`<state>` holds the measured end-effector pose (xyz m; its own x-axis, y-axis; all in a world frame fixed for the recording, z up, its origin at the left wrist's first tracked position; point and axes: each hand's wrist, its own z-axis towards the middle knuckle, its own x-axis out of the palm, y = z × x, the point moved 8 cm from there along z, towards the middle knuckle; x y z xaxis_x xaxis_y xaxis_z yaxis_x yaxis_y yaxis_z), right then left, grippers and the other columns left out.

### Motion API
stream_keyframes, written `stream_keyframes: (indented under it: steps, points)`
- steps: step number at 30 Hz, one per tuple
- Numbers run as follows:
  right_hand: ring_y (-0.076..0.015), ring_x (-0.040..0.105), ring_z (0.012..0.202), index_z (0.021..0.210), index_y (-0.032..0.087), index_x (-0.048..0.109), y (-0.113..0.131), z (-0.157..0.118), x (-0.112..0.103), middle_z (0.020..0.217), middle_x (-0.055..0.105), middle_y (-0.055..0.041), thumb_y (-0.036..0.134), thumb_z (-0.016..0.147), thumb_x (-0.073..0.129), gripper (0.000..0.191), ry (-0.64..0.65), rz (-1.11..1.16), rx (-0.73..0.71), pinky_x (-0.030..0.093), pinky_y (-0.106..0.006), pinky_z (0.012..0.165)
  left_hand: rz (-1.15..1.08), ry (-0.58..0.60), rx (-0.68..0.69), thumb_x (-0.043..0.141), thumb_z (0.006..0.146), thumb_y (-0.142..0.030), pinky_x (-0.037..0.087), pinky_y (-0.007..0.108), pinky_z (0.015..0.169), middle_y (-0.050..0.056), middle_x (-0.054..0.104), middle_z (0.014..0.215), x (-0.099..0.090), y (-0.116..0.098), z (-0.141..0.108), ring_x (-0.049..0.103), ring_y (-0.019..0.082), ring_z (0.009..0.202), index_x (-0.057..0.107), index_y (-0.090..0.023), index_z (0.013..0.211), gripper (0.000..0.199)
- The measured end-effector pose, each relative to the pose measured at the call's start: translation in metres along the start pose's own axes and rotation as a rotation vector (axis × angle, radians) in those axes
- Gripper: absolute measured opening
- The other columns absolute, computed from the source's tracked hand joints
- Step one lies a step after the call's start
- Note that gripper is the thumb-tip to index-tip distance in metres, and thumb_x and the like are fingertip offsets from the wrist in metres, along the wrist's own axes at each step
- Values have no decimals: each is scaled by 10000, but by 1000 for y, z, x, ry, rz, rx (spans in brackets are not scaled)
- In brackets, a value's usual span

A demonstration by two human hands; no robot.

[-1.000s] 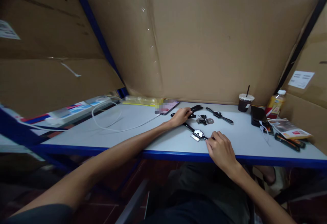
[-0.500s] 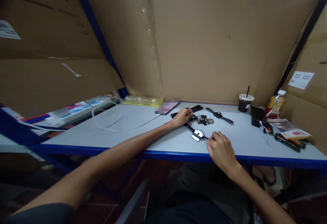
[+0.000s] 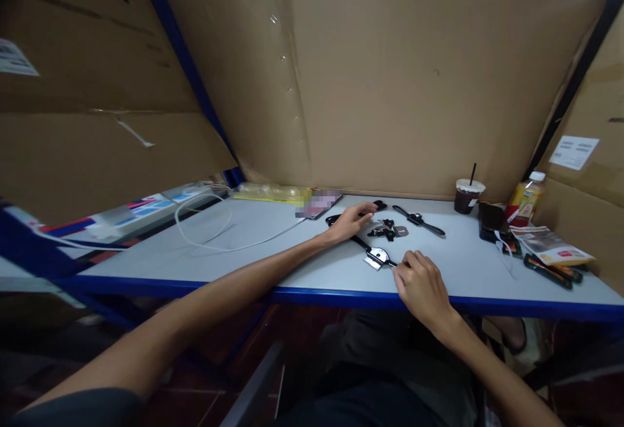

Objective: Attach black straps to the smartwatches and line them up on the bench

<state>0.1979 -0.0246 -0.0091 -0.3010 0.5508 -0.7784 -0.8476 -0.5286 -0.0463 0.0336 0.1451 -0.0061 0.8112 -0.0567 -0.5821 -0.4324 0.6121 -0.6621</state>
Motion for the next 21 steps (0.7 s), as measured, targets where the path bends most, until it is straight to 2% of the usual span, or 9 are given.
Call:
stream_keyframes:
  steps: [4,8,10,12,15,18,21]
  points:
    - [-203,615,820,762,184,711,-1,-1,2,854,659,-58,155,965,577,245,9,17,17,471,-338,731,94,51,83,499,995,-308,544,391,939,152,691,1258,5,-8,-4,661,241,1128,619,-132,1256,338]
    - [-190,630,829,777,214,698,-15,3,4,851,679,-39,274,1009,553,280,73,149,69,483,-321,763,238,133,214,497,1015,-357,463,450,1075,147,650,1338,15,-25,-12,601,258,1246,604,-157,1313,375]
    - [-198,643,892,828,222,687,-33,7,5,884,697,-36,323,1036,498,298,98,198,114,499,-328,816,276,204,285,478,1030,-378,435,455,1105,142,640,1361,21,-38,-17,577,257,1287,589,-176,1351,396]
    - [-230,645,983,952,217,685,-59,9,6,1004,720,-60,348,1040,459,275,88,151,168,511,-378,888,281,285,362,462,1041,-415,416,445,1126,143,610,1411,28,-54,-25,557,253,1322,568,-192,1397,433]
    - [-283,584,1241,1248,189,639,-99,6,13,1339,653,-139,363,1021,443,346,89,67,223,490,-460,1029,296,393,422,482,1028,-496,378,462,1156,138,540,1503,35,-71,-35,500,273,1395,493,-242,1497,533]
    - [-298,460,1426,1476,172,492,-131,-2,30,1552,486,-171,367,1008,436,510,192,31,258,411,-496,1149,280,465,422,568,965,-581,354,487,1173,120,455,1579,41,-76,-40,447,306,1443,433,-288,1546,664]
    - [-295,437,1452,1526,149,440,-144,-10,42,1583,443,-178,383,1019,413,560,313,10,263,383,-478,1181,274,502,411,621,923,-602,338,481,1193,105,390,1620,45,-72,-41,407,317,1473,492,-286,1509,678]
